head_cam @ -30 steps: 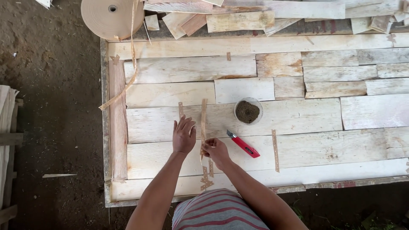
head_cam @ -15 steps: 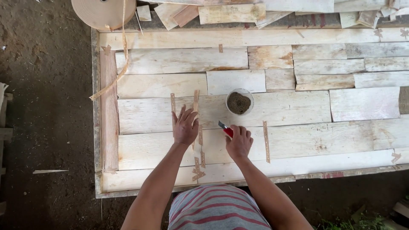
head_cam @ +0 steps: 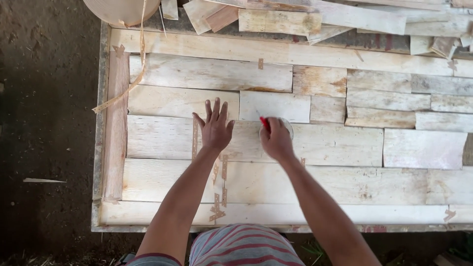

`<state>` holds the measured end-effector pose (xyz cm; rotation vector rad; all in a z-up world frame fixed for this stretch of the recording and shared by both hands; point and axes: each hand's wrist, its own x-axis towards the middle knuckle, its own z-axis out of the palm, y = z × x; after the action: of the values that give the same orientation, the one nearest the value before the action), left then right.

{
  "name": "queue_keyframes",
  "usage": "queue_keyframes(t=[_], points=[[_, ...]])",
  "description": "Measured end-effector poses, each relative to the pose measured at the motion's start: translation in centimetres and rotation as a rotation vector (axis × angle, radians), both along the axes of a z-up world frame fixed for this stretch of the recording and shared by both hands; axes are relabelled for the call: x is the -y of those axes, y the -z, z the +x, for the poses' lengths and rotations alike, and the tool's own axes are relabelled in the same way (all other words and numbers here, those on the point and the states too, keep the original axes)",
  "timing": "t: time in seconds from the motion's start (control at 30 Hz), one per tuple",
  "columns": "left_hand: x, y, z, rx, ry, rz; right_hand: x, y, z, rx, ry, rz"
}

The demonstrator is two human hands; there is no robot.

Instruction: The person arranges wooden planks on a flat surface and secures them using a utility knife to cut and apply strips of adhesive tape. The person repeatedly measures, cuts, and tapes the planks to hold them in place.

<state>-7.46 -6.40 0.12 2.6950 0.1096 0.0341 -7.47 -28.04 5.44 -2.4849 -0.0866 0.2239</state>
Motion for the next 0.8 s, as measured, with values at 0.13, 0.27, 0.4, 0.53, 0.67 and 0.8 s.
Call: queue_keyframes(t=[0.13, 0.27, 0.4, 0.53, 0.67, 0.8], points=[[2.0, 0.3, 3.8, -0.159, -0.011, 0.076, 2.1, -0.2, 7.7, -0.1, -0.16, -0.058], [3.7, 0.3, 6.8, -0.204, -0.061, 0.104, 2.2, 1.5, 12.8, -0.122, -0.386, -0.198], [4.1, 2.3, 9.3, -0.262, -0.054, 0.166, 1.8, 4.7, 16.7, -0.091, -0.497, -0.348], [3.4, 1.6, 9.8, -0.372, -0.003, 0.194, 3.6, 8.7, 17.8, -0.074, -0.534, -0.194], [3.5, 0.9, 10.4, -0.445, 0.011, 0.187, 3.9, 8.6, 18.7, -0.029, -0.613, -0.177], [3.5, 0.4, 10.6, -0.461, 0.002, 0.186, 2.9, 6.6, 19.0, 0.039, -0.754, -0.241]])
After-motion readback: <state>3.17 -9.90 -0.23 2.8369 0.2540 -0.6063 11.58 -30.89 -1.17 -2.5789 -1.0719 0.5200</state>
